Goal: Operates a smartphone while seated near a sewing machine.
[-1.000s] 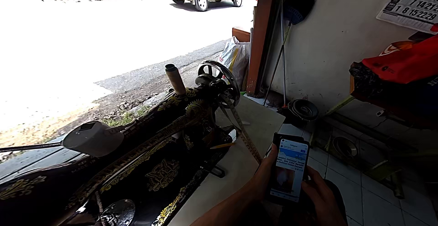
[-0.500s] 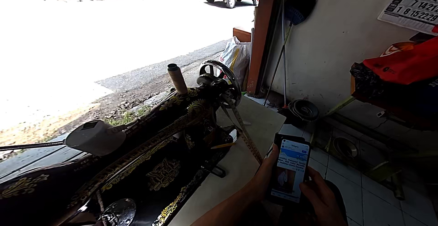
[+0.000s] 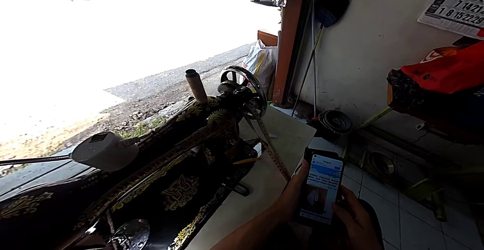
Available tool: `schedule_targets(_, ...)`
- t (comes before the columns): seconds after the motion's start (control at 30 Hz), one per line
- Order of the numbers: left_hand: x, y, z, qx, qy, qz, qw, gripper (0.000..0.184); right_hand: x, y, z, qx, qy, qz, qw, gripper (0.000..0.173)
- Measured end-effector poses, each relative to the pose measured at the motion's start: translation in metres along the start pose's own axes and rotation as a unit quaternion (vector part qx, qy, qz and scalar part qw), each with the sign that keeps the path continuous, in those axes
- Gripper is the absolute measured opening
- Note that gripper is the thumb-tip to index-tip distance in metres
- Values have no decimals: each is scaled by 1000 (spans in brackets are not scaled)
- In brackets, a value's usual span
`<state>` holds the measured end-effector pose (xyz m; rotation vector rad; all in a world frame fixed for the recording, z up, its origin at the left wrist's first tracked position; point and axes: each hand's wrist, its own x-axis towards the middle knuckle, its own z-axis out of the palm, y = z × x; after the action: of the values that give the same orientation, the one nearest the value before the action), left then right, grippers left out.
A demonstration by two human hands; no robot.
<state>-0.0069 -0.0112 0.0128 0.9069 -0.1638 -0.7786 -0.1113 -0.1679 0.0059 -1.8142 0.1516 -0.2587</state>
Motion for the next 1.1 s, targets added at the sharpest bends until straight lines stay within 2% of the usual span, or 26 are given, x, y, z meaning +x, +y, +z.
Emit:
schedule_targets(0.17,0,0,0,-2,2,-4,1000,64,0,1,1,-5,4,-12,1000,51)
schedule_targets(0.43,0,0,1,6,7,-4,1000,65,3,1,15,-37,64,-4,997,51)
schedule_targets(0.6,-1,1,1,7,16,-6,1000,63,1,-5,5,-53,11,14,998,68)
schedule_targets(0.7,-1,2,2,-2,15,-3,1000,62,3,-4,5,-56,3,-7,998,68)
schedule_targets(0.93,-1,1,1,7,10,10,1000,62,12,-3,25,-159,90,-24,983,81)
schedule_targets(1.1,0,-1,-1,3,10,13,1000,62,11,-4,21,-184,82,-48,978,73)
